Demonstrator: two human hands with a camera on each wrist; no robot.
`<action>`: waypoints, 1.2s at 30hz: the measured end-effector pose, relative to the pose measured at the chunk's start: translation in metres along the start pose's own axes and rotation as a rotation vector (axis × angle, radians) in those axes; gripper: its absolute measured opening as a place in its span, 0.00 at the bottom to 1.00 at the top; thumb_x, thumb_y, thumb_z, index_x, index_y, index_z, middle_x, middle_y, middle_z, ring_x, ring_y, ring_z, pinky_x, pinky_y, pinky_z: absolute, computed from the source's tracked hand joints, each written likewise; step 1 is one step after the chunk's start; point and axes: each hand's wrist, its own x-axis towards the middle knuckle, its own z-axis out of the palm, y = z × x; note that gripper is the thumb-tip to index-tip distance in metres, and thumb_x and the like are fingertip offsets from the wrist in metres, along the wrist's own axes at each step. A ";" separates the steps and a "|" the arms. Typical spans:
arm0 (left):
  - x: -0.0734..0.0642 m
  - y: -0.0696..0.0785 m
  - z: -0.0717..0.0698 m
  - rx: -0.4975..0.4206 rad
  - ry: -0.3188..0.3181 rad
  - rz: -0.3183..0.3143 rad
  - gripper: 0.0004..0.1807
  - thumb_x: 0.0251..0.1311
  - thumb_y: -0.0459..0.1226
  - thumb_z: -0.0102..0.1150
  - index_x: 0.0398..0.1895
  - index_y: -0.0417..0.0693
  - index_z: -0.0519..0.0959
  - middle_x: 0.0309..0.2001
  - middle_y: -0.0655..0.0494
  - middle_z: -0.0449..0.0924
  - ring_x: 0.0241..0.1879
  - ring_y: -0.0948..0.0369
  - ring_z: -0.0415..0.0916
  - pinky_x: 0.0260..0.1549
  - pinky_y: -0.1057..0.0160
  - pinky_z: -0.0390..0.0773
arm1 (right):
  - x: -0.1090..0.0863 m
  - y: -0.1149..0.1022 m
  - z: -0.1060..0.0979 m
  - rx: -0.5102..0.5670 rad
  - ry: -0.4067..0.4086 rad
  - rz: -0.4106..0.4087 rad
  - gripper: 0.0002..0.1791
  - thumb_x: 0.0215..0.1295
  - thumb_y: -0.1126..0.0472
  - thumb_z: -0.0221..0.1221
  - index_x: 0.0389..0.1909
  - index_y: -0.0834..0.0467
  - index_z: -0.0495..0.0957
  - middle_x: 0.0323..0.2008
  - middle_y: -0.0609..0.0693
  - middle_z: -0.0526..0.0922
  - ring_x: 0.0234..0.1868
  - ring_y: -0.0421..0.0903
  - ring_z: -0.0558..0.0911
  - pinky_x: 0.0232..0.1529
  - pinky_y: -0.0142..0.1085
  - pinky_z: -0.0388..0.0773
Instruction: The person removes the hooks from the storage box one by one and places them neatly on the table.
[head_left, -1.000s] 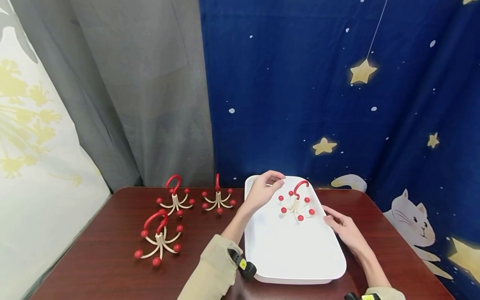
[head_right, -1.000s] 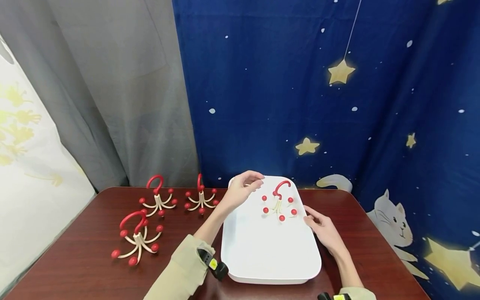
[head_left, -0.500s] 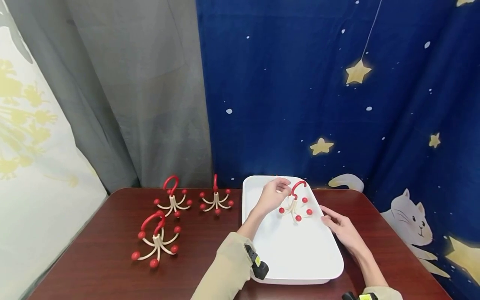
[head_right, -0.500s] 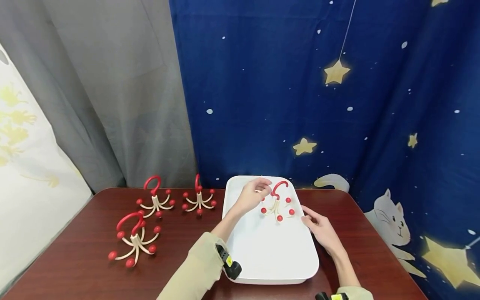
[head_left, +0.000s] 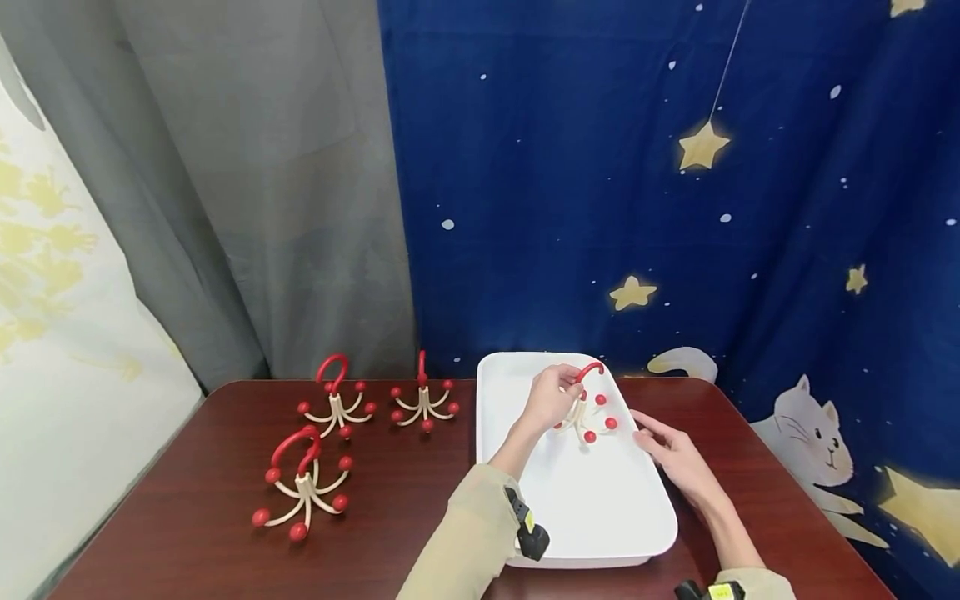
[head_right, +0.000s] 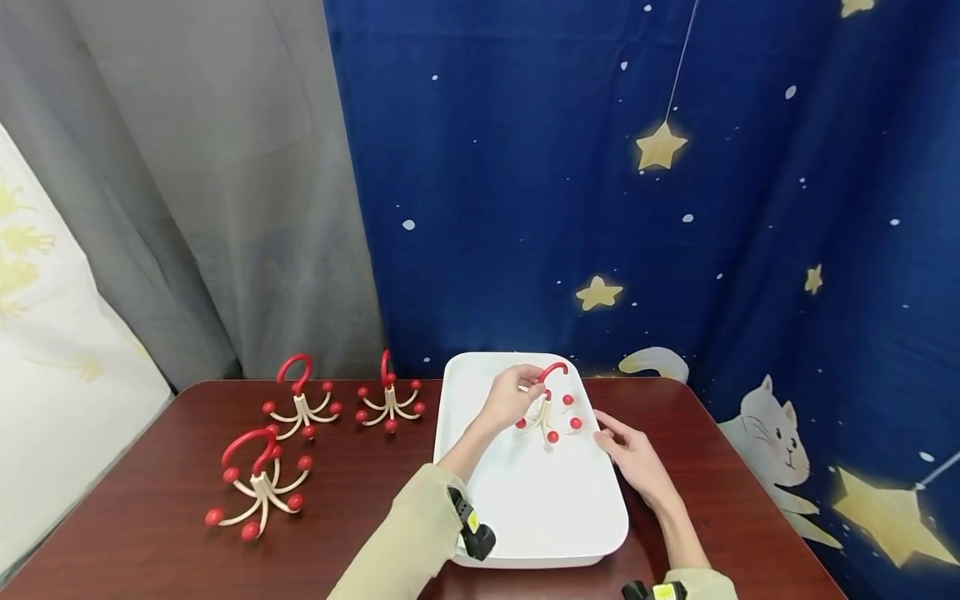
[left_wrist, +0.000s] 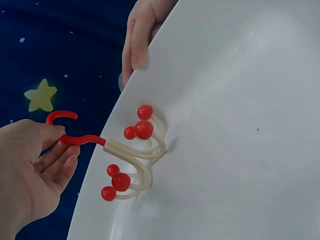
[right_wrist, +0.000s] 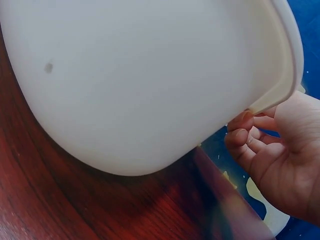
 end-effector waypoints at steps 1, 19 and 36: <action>0.000 -0.001 0.000 0.002 0.005 0.002 0.09 0.65 0.27 0.61 0.47 0.36 0.83 0.35 0.53 0.83 0.36 0.63 0.78 0.42 0.69 0.77 | 0.000 0.000 0.000 0.001 -0.002 -0.002 0.30 0.76 0.57 0.57 0.72 0.65 0.65 0.48 0.66 0.80 0.40 0.46 0.84 0.39 0.36 0.83; -0.011 0.011 -0.025 -0.097 0.017 0.073 0.03 0.62 0.28 0.66 0.37 0.35 0.85 0.31 0.50 0.86 0.29 0.62 0.83 0.33 0.73 0.78 | 0.001 0.002 0.001 0.006 -0.006 -0.031 0.30 0.75 0.57 0.58 0.73 0.65 0.65 0.47 0.64 0.81 0.38 0.43 0.84 0.38 0.36 0.84; -0.027 0.035 -0.072 -0.113 0.071 0.188 0.09 0.64 0.34 0.67 0.45 0.39 0.86 0.38 0.52 0.87 0.37 0.62 0.83 0.44 0.67 0.80 | 0.000 0.006 0.000 -0.009 -0.011 -0.038 0.30 0.76 0.56 0.57 0.72 0.66 0.65 0.47 0.60 0.83 0.39 0.43 0.85 0.39 0.37 0.84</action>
